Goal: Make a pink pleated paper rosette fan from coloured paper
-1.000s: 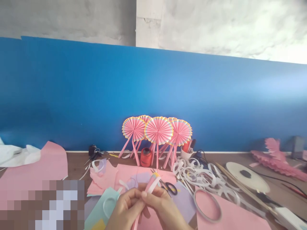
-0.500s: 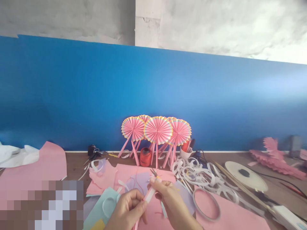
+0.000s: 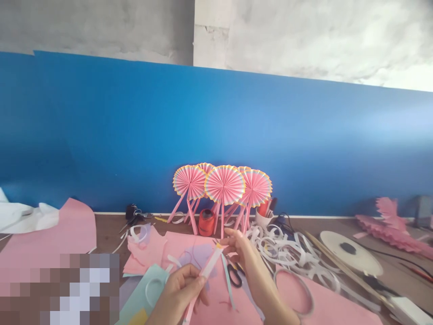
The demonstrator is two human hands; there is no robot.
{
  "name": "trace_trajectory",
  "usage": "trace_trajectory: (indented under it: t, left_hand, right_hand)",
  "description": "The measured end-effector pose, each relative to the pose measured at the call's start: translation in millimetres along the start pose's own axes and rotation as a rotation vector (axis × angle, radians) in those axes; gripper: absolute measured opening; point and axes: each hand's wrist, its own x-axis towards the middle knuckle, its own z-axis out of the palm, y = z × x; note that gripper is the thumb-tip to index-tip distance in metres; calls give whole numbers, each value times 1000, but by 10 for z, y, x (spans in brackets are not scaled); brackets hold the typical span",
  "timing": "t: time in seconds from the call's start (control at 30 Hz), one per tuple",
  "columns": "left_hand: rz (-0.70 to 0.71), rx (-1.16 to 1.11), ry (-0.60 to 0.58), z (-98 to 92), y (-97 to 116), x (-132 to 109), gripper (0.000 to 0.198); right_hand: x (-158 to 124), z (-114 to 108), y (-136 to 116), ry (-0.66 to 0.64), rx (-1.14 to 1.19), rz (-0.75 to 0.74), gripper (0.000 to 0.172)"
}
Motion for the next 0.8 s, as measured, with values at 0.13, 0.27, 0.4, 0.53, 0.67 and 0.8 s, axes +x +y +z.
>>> trace_trajectory:
  t: [0.13, 0.27, 0.4, 0.53, 0.67, 0.8]
  left_hand:
    - [16, -2, -2, -13, -38, 23, 46]
    - [33, 54, -13, -11, -69, 10, 47]
    - [40, 134, -65, 22, 10, -77, 44]
    - [44, 177, -132, 39, 96, -139, 39]
    - [13, 65, -109, 25, 71, -97, 42]
    - [0, 52, 39, 34, 66, -51, 44]
  right_hand:
    - [-92, 81, -14, -75, -173, -172, 43]
    - [-157, 135, -7, 23, -403, -327, 20]
    - [-157, 134, -18, 69, -497, -401, 8]
    - [-104, 91, -27, 47, -541, -447, 9]
    - [-124, 89, -8, 172, -699, -668, 10]
    - [-235, 159, -5, 39, -941, -986, 15]
